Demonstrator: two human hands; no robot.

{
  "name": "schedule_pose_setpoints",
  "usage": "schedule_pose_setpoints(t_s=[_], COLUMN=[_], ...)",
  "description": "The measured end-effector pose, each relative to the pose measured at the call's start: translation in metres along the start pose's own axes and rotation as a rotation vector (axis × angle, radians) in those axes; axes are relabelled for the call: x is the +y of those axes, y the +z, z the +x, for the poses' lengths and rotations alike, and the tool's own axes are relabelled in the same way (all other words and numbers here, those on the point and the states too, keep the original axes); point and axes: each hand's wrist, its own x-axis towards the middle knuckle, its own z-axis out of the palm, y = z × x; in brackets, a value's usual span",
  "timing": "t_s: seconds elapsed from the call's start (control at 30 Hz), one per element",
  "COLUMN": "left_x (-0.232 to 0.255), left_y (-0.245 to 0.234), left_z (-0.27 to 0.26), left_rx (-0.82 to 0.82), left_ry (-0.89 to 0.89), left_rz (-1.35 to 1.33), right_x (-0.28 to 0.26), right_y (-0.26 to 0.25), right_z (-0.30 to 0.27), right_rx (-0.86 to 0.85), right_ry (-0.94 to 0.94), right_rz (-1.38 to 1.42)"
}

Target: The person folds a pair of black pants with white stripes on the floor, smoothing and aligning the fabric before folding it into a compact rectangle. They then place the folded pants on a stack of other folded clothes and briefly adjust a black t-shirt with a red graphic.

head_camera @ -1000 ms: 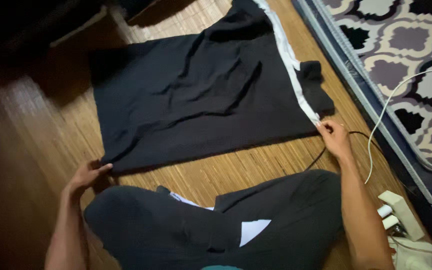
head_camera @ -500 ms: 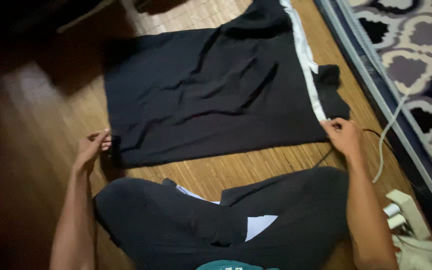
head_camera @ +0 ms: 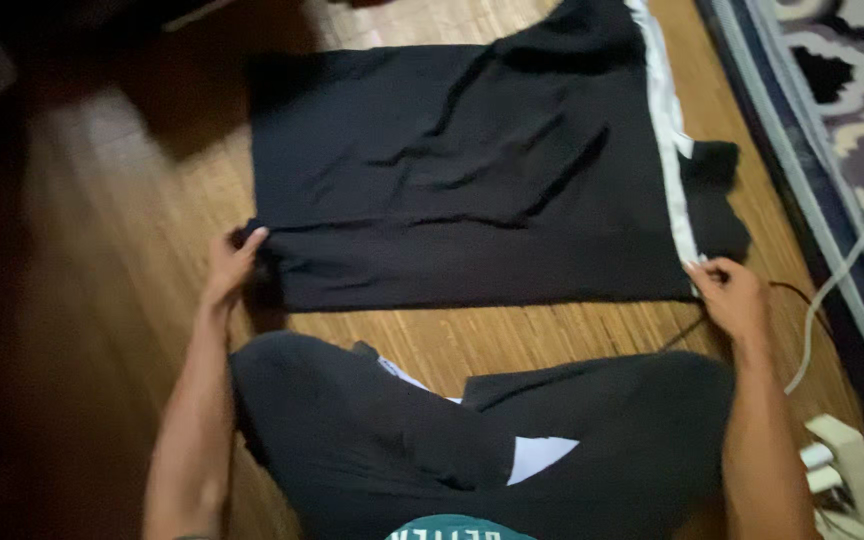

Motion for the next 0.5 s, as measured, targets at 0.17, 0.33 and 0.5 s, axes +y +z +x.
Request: schedule_pose_setpoints(t_s=[0.17, 0.33, 0.5], left_x=[0.032, 0.069, 0.099], left_y=[0.016, 0.012, 0.011], left_z=[-0.006, -0.037, -0.054], left_rx=[0.130, 0.226, 0.219], left_ry=[0.163, 0.093, 0.229], left_rz=[-0.002, 0.484, 0.487], right_x=[-0.007, -0.028, -0.045], right_y=[0.002, -0.006, -0.011], right_z=[0.000, -0.007, -0.016], right_rx=[0.012, 0.009, 0.103], right_ry=[0.002, 0.014, -0.029], right_rz=[0.041, -0.103, -0.256])
